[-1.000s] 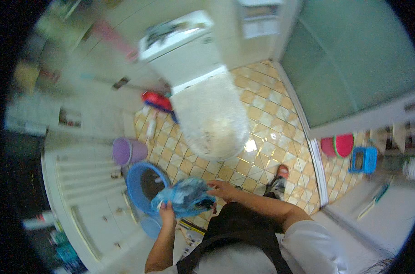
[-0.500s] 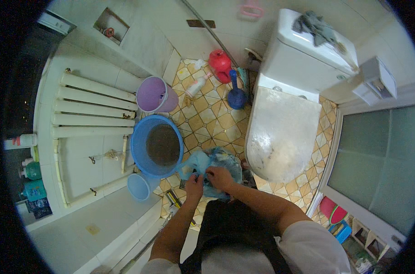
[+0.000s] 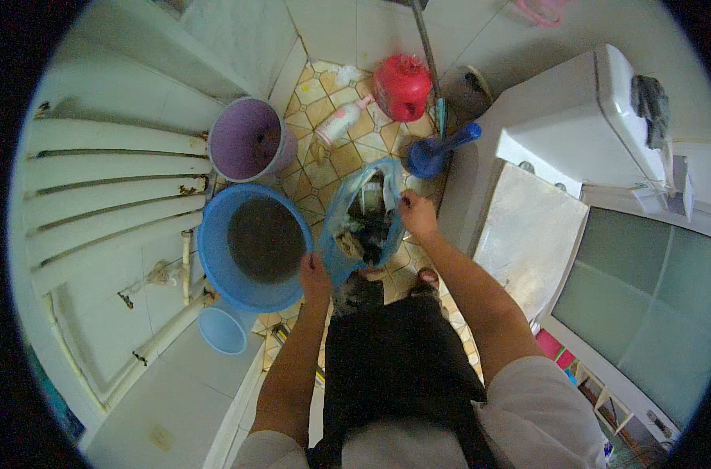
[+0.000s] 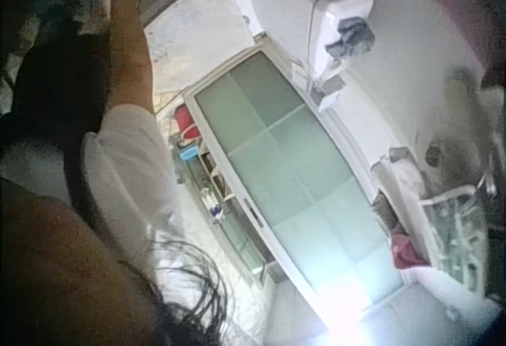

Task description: The person cleans a bathroom by first gathering trash from a small bin into a plastic bag, then tying the bag and placing it in a larger pink bucket. They then pick up a blue bucket and scrub its interior with a sponge.

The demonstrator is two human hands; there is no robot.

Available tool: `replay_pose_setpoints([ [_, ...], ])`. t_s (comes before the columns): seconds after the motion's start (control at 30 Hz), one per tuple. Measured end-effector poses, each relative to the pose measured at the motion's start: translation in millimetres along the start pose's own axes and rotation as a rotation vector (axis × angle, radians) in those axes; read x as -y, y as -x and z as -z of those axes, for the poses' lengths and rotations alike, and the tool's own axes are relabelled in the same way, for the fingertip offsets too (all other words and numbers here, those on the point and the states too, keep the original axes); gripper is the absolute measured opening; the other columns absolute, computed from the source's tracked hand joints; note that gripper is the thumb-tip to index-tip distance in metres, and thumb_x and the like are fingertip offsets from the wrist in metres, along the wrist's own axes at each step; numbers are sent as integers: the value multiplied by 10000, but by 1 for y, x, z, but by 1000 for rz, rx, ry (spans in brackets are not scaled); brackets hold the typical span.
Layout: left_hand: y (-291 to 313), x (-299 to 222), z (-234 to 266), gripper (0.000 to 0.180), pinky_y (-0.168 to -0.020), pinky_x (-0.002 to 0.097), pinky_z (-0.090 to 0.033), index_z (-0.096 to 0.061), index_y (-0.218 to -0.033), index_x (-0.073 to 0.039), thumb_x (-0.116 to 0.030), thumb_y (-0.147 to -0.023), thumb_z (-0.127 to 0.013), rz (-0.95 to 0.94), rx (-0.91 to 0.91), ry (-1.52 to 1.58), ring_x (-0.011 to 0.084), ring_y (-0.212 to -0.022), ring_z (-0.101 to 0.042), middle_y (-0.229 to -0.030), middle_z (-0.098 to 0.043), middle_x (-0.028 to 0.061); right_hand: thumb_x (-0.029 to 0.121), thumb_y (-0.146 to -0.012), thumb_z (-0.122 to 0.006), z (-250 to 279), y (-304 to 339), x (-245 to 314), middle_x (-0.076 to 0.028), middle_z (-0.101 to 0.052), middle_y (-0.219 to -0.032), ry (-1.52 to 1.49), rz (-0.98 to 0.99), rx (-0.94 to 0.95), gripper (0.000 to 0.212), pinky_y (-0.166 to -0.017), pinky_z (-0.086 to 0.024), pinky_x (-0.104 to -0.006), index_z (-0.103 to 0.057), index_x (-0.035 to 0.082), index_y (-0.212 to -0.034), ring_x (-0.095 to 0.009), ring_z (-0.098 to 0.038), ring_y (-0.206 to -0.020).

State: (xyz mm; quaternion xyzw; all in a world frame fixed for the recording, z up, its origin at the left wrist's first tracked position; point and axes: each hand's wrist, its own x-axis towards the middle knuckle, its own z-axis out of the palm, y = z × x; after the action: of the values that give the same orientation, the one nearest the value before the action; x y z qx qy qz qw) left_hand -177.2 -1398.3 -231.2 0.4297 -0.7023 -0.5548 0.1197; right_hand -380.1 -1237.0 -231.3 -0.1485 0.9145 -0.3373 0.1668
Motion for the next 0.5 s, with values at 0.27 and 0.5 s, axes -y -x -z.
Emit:
replay_pose_setpoints([
  [0.27, -88, 4, -1, 286, -460, 262, -289, -514, -738, -39, -273, -844, -388, 34, -265, -100, 104, -490, -313, -556, -351, -21, 149, -683, -537, -40, -69, -33, -188, -566, -717, -115, -283, -83, 188, -598, -450, -403, -557, 58, -846, -330, -558, -649],
  [0.5, -127, -13, -17, 318, -521, 254, -367, -489, -1027, -55, -291, -845, -377, 458, -471, 462, 118, -664, -418, -762, -448, 19, 179, -752, -486, -72, -124, -83, -134, -584, -800, -92, -166, 282, 249, -628, -451, -318, -538, 38, -950, -237, -563, -696],
])
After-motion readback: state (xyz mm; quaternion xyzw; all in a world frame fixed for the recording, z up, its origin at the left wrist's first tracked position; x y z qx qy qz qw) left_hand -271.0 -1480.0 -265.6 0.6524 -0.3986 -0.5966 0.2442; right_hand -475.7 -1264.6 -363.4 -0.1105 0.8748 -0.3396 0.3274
